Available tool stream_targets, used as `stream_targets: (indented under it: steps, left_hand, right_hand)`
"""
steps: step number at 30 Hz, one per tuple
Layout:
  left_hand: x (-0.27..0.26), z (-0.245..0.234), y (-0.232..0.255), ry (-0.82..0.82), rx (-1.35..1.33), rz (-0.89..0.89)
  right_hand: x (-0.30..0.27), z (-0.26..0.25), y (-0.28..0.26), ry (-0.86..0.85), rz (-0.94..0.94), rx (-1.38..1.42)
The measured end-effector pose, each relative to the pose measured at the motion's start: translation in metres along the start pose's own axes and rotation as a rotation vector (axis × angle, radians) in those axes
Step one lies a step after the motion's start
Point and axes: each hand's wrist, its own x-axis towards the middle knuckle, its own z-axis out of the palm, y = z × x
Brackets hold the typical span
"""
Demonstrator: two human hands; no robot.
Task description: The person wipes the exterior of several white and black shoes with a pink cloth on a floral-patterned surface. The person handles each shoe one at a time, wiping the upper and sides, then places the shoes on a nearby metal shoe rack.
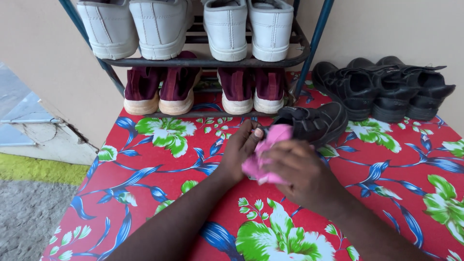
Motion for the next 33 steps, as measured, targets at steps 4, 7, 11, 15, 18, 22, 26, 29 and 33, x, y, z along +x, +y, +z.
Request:
stream_targets:
  steps: [4,7,11,15,18,22,26,29,33]
  left_hand:
    - [-0.003,-0.010,0.021,-0.072,0.237,-0.099]
    - [-0.002,-0.013,0.035,-0.087,0.648,0.089]
    - [-0.003,-0.014,0.048,-0.069,0.696,-0.010]
    - [-0.008,0.003,0.058,-0.010,0.765,-0.024]
    - [-0.016,0.029,0.063,0.002,0.755,-0.006]
    - [-0.012,0.035,0.069,-0.086,0.725,-0.383]
    - [-0.013,0.025,0.062,-0.028,0.688,-0.104]
    - [-0.016,0.021,0.056,-0.021,0.540,-0.027]
    - [-0.015,0.019,0.057,-0.043,0.555,0.143]
  right_hand:
    - [-0.008,-0.003,0.011,-0.045,0.019,0.207]
    - [-0.021,-0.014,0.032,0.043,0.153,0.353]
    - [-0.046,-0.031,0.077,0.213,0.340,0.046]
    - [-0.076,-0.037,0.117,0.636,0.848,0.046]
    - [-0.080,-0.033,0.127,0.873,0.720,0.219]
    - [-0.067,-0.020,0.109,0.653,0.668,-0.051]
    - [-0.047,0.006,0.102,0.455,0.514,0.030]
    - [-0.044,0.019,0.117,0.332,0.651,0.157]
    - [-0.060,-0.001,0.131,0.323,0.571,-0.092]
